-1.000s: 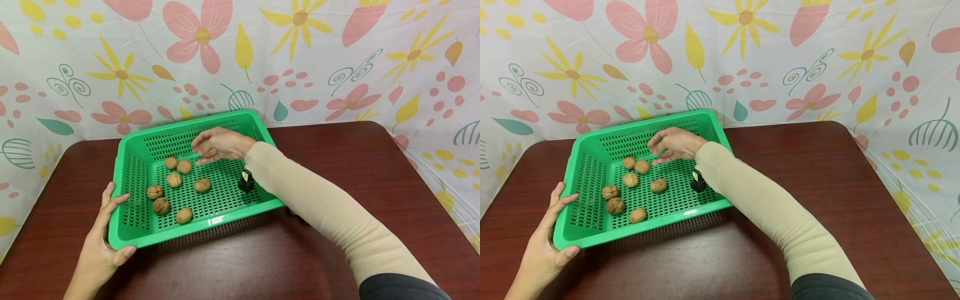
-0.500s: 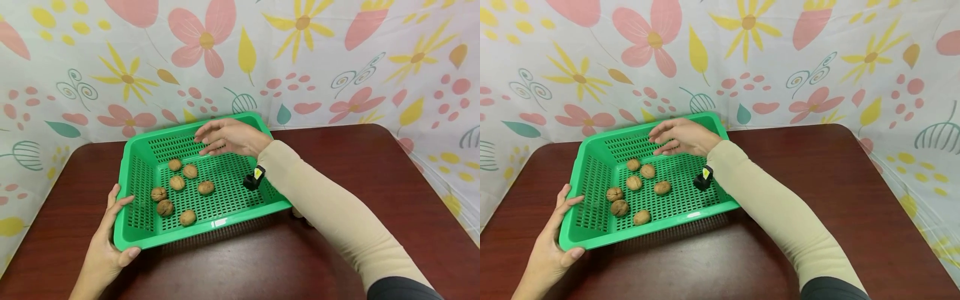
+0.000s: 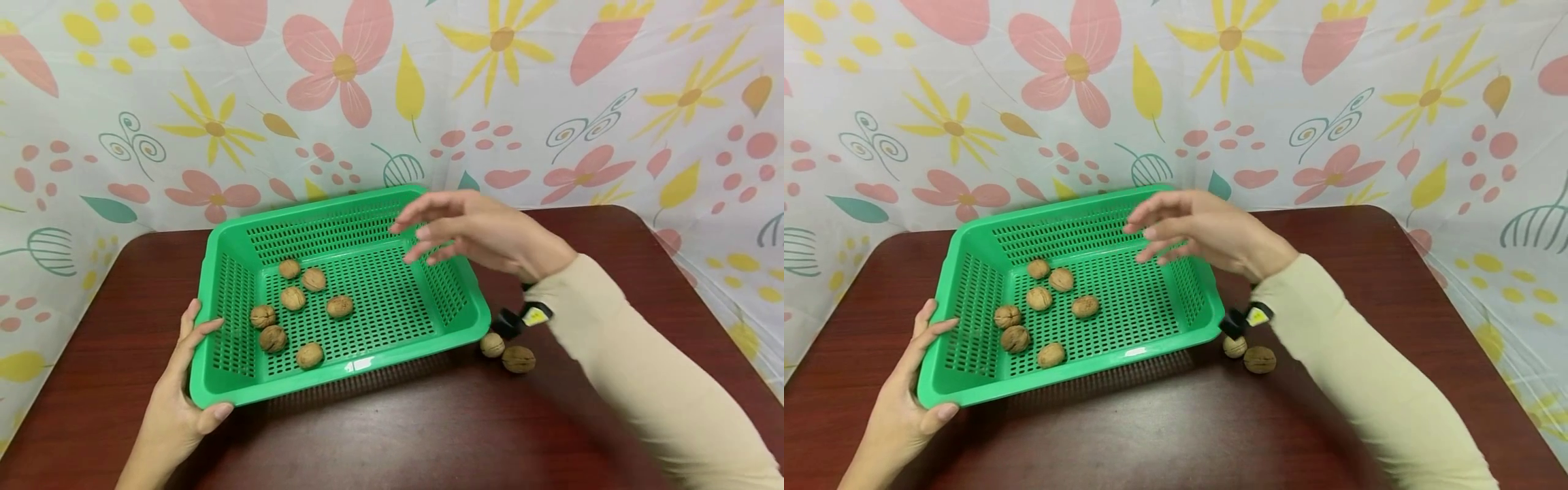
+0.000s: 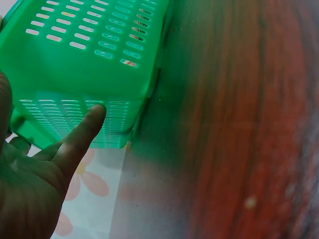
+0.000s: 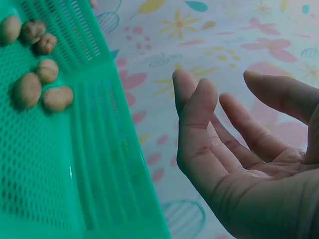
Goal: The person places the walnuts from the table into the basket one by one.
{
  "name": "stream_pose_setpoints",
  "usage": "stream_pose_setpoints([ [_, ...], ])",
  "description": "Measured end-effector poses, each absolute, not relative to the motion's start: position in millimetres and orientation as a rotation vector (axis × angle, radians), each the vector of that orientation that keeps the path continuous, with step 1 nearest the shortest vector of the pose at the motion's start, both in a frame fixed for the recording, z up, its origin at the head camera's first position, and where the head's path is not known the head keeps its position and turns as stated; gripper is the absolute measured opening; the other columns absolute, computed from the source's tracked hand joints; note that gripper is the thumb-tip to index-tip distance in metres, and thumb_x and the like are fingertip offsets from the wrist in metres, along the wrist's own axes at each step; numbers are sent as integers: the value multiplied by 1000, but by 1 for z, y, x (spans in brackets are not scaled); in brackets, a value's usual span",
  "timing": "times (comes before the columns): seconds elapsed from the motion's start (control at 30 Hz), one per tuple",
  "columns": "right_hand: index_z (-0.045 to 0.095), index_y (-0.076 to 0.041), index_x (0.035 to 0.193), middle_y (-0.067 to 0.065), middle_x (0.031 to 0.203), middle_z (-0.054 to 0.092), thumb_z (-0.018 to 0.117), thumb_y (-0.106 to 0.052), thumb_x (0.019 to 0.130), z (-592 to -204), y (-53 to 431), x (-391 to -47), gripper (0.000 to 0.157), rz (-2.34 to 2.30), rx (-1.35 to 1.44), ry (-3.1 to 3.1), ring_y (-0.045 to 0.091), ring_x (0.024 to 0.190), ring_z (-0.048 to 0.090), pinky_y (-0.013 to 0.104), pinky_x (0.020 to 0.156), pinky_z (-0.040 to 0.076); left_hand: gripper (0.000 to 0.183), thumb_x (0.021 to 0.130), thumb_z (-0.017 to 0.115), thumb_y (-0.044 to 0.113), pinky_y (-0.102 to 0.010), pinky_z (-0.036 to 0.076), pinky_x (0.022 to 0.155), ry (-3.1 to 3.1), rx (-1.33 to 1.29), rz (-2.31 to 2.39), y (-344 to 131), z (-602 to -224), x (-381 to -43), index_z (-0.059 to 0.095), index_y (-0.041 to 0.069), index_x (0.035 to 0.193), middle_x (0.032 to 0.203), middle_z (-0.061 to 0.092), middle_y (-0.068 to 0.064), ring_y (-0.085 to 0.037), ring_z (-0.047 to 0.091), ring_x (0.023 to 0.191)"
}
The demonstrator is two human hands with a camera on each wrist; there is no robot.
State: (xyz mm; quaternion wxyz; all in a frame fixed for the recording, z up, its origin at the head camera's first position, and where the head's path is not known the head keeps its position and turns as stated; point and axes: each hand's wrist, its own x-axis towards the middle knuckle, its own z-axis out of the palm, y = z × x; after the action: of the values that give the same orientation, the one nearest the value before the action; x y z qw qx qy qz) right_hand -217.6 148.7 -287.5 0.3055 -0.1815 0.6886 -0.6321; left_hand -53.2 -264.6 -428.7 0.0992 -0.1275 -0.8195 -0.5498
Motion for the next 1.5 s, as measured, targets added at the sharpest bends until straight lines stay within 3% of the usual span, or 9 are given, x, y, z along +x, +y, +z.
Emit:
stream_pose_setpoints([
  [0.37,61,2,137,14,140,65,58,0,103,-310,235,-153,34,-1767,-487,1945,29,102,76,36,83,61,95,77,90,27,-9,31,108,-2427,-383,-1624,-265,-429,-54,43,8,157,178,6,-6,-17,10,164],
  [0.7,61,-2,139,5,141,67,55,2,104,-352,280,-110,36,-1782,-305,2056,27,96,77,36,70,58,95,77,90,29,-10,30,110,-2406,-392,-1632,-268,-433,-56,44,7,156,178,7,-6,-18,11,164],
  [0.9,62,-5,139,-3,138,69,55,-1,105,-377,296,-97,35,-1722,-228,2111,29,97,77,38,70,58,95,76,91,28,-10,30,110,-2405,-393,-1641,-268,-432,-56,44,6,156,178,7,-6,-18,11,163],
  [1.07,60,-3,140,-3,138,69,55,-2,105,-395,303,-89,35,-1718,-194,2104,30,97,77,37,71,59,95,76,91,29,-10,30,110,-2403,-395,-1642,-268,-433,-56,44,7,156,178,7,-6,-18,11,163],
  [1.23,62,-8,140,-2,135,71,54,0,105,-412,305,-86,38,-1765,-189,2051,25,96,78,36,70,60,96,75,91,29,-10,30,110,-2403,-390,-1639,-269,-434,-56,45,7,156,178,7,-6,-18,11,164],
  [1.5,62,-12,142,-5,134,71,51,2,105,-426,304,-84,41,-1811,-193,1924,28,101,78,40,77,62,96,75,91,28,-10,32,109,-2407,-391,-1640,-268,-433,-56,44,6,156,178,7,-6,-18,11,164],
])
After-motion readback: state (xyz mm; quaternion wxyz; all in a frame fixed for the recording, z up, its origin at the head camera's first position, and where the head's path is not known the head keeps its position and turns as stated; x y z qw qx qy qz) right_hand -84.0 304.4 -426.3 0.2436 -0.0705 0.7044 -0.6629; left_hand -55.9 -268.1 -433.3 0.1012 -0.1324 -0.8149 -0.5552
